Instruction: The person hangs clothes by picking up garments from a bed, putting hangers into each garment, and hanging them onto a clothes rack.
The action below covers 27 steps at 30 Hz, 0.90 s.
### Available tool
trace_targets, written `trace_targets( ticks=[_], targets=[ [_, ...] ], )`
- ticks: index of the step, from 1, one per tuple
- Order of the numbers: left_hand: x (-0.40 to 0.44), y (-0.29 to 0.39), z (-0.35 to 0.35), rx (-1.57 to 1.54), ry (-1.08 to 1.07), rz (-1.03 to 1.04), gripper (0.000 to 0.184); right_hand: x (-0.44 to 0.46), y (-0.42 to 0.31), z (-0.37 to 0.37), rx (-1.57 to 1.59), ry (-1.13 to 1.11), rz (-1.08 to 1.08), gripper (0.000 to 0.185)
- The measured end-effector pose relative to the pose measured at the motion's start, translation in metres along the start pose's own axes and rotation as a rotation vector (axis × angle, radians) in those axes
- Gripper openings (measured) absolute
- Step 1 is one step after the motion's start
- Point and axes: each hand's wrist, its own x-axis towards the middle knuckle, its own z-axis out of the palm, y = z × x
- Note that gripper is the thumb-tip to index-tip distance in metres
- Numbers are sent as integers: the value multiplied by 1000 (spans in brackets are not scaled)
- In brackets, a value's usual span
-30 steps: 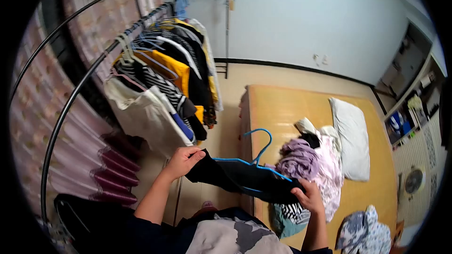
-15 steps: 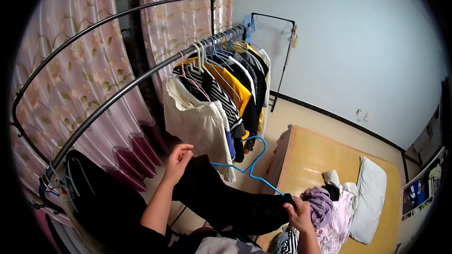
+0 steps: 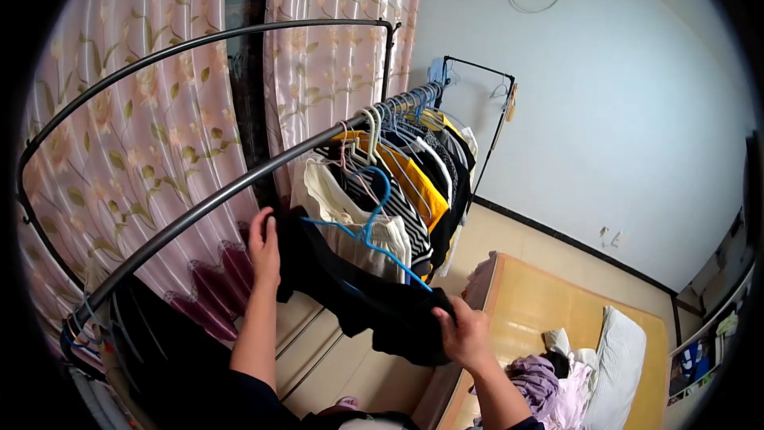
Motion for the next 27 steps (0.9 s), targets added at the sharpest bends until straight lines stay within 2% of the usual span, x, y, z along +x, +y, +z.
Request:
trace_targets(
  ticks=[1, 3, 7, 11, 14, 17, 20, 27],
  targets=[
    [10, -1, -3, 14, 61, -27, 33, 10, -7, 6, -20, 29, -61, 18],
    [28, -6, -9, -167, 154, -5, 38, 30, -2, 31, -27, 63, -146, 21],
    [24, -1, -11, 0, 221, 87, 40, 70, -12, 68, -60, 91, -182, 21],
    [6, -8, 5, 247, 97, 149, 41, 93, -14, 98, -17, 100, -117, 20],
    [-8, -6, 19, 289, 12, 205, 41, 100, -9, 112, 45, 22, 4, 25],
    [-25, -12, 34, 360, -99, 229, 47, 103, 0, 122, 19, 42, 4, 25],
    [-41, -20, 48, 342, -205, 168, 55, 105, 10, 126, 8, 49, 28, 25],
    [-55, -31, 70, 329, -262, 127, 58, 112, 31, 124, -136, 116, -9, 23]
  ],
)
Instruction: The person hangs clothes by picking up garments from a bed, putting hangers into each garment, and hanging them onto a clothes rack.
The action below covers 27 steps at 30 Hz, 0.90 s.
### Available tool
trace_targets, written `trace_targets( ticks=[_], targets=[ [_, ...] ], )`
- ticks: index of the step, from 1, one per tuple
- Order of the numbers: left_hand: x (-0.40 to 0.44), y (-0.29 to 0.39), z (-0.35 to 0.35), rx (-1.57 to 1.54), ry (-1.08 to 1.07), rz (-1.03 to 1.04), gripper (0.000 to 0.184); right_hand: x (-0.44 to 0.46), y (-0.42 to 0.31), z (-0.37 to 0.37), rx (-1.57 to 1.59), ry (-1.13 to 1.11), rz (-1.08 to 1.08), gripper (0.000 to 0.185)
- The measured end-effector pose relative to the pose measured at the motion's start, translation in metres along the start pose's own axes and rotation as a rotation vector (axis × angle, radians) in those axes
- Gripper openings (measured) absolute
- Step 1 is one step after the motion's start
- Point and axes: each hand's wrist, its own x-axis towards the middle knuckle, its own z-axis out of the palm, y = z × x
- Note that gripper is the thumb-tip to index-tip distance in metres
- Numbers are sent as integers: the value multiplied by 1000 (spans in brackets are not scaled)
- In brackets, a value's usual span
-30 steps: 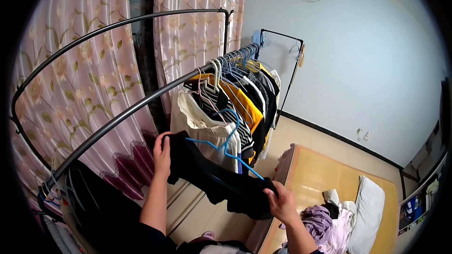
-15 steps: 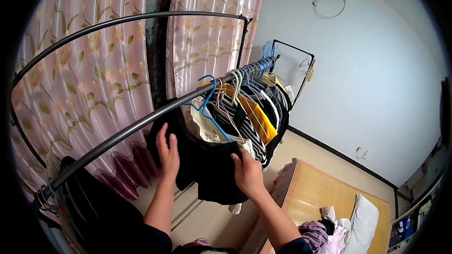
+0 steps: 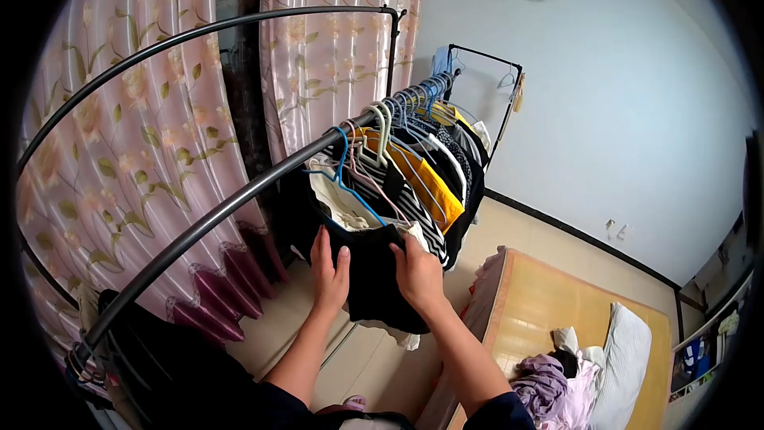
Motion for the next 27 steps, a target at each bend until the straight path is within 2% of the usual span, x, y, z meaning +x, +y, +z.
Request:
trace_targets(
  ticks=[5, 9, 12, 15, 20, 23, 24, 27],
  targets=[
    [-4, 2, 12, -36, -56, 18, 59, 10, 16, 18, -192, 30, -4, 21],
    [-9, 7, 15, -62, -72, -6, 59, 15, 18, 12, -160, 33, -35, 26],
    [-15, 2, 17, -61, -72, -41, 58, 14, 19, 2, -122, -67, 46, 29],
    [-26, -13, 27, -109, -73, -79, 60, 3, 18, -11, -73, -68, 70, 35],
    [-56, -32, 44, -223, -81, -277, 64, -39, 44, -45, 44, 122, -159, 26],
    [-76, -45, 53, -257, -74, -287, 65, -95, 78, -72, -18, 151, -44, 26],
    [-82, -41, 54, -220, -80, -278, 65, -120, 95, -78, -60, 56, 77, 27],
    [-101, -37, 61, -203, -76, -187, 57, -221, 147, -96, -101, -17, 337, 26]
  ],
)
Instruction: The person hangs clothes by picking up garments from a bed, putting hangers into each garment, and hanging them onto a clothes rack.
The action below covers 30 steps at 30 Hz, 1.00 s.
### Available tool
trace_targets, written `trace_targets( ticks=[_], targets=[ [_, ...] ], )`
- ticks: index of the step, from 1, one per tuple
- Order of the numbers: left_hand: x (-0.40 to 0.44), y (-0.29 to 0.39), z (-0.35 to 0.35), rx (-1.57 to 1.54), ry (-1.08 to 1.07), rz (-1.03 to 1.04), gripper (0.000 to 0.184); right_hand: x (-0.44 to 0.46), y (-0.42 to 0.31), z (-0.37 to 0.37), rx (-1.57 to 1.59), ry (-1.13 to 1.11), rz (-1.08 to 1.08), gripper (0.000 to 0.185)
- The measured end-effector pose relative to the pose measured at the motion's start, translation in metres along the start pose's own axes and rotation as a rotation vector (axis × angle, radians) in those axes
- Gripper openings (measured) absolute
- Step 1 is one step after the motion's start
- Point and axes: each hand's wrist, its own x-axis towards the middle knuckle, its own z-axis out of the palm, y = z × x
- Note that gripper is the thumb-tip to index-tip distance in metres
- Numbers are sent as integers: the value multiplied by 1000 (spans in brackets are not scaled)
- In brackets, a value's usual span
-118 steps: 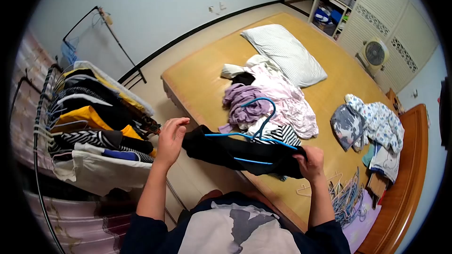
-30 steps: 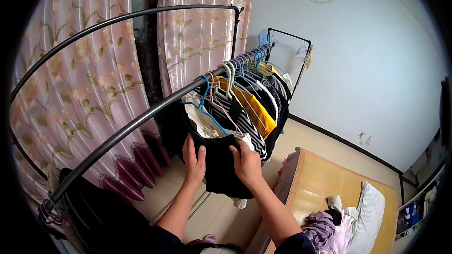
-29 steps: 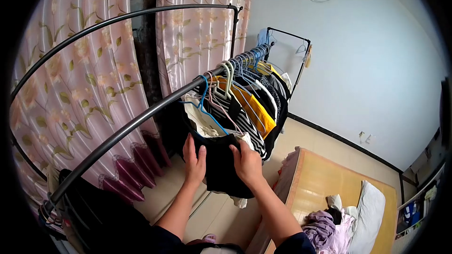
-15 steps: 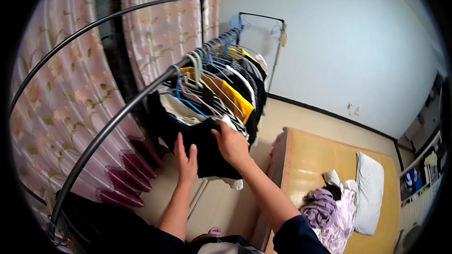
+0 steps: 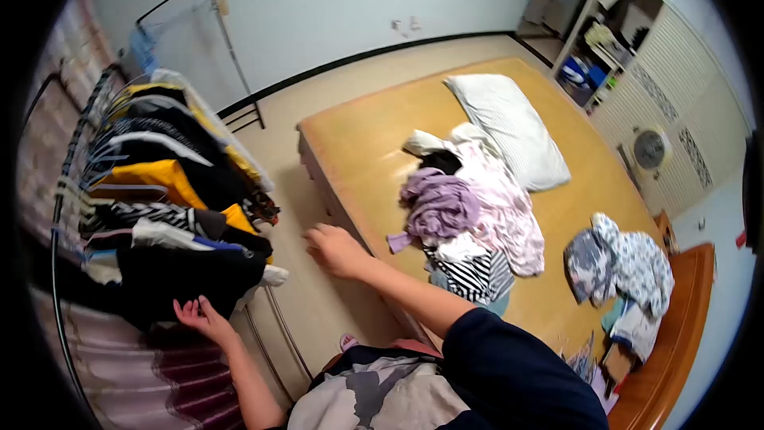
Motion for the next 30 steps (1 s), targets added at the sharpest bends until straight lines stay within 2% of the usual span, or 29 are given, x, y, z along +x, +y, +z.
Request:
trace_targets(
  ticks=[4, 9, 12, 17, 20, 21, 23, 25, 27, 29, 30],
  targets=[
    [-24, -10, 15, -93, -148, 102, 48, -146, 96, -10, -60, -105, 483, 26],
    [-70, 10, 41, -162, -443, 63, 42, -307, 136, -45, -77, -148, 1039, 27],
    [-104, 42, 66, -175, -631, 33, 38, -376, 140, -43, -65, 67, 1276, 25],
    [-155, 84, 104, -173, -842, 37, 40, -410, 143, -41, 4, 268, 1422, 27],
    [-185, 107, 114, -209, -932, 25, 40, -427, 186, -9, 275, 831, 1625, 36],
    [-194, 115, 115, -226, -975, 12, 40, -419, 187, -12, 397, 1032, 1643, 31],
    [-208, 129, 114, -183, -980, 30, 40, -422, 212, -8, 720, 1173, 1659, 21],
    [-216, 134, 108, -98, -1051, 100, 38, -412, 221, -14, 824, 1321, 1677, 16],
    [-221, 138, 102, -70, -1046, 95, 37, -403, 233, -18, 858, 1347, 1792, 19],
    [-223, 136, 97, -72, -1087, 118, 37, -391, 232, -36, 879, 1195, 1913, 20],
    [-224, 137, 95, -70, -1081, 127, 37, -385, 233, -37, 883, 1244, 1867, 20]
  ],
)
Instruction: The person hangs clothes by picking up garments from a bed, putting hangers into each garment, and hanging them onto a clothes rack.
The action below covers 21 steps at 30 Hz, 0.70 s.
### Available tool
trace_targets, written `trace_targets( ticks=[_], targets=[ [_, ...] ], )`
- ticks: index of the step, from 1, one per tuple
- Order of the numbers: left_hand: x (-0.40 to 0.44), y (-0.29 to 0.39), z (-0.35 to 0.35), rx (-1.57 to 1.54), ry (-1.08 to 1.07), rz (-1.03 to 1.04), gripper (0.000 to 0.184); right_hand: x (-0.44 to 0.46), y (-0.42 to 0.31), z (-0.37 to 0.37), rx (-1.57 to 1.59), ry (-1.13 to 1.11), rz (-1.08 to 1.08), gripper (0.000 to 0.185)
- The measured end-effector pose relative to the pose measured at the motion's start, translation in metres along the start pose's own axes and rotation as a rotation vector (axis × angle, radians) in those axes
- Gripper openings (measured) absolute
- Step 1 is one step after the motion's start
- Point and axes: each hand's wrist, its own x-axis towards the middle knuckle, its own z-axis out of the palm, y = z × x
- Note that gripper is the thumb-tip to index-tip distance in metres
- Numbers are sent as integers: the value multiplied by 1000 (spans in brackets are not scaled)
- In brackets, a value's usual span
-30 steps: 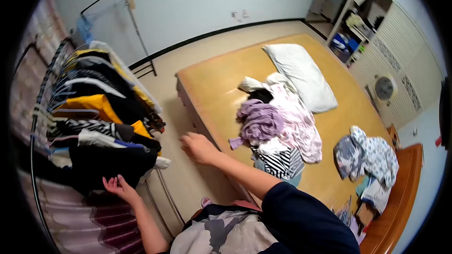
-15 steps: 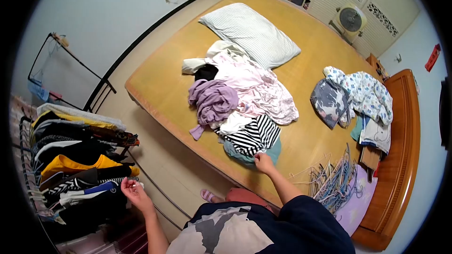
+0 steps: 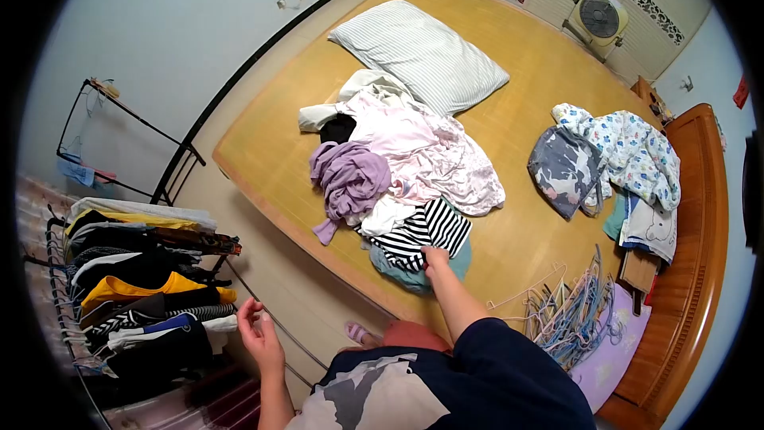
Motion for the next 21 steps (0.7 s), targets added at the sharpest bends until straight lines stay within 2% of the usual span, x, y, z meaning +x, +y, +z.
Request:
trace_targets(
  ticks=[3, 5, 7, 9, 12, 13, 15, 17, 21],
  targets=[
    [-2, 6, 3, -42, -11, -52, 32, -10, -16, 9, 120, -225, -63, 10],
    [-5, 12, 9, 14, -116, -160, 28, -30, -28, 16, 192, -234, -159, 2],
    [-5, 18, 19, 17, -199, -157, 25, -36, -31, 22, 165, -298, -274, 5],
    [-2, 21, 28, 143, -444, -66, 24, -48, -35, 24, 170, -347, -355, 28],
    [9, 34, 44, 177, -597, 29, 25, -75, -49, 14, 208, -330, -451, 37],
    [14, 39, 47, 208, -681, 99, 25, -79, -54, 7, 227, -359, -504, 35],
    [25, 45, 51, 209, -715, 166, 27, -87, -73, -5, 270, -350, -554, 32],
    [36, 49, 52, 234, -788, 324, 28, -117, -106, -18, 344, -384, -642, 31],
    [56, 44, 47, 162, -781, 385, 28, -169, -162, -19, 441, -577, -862, 28]
  ],
)
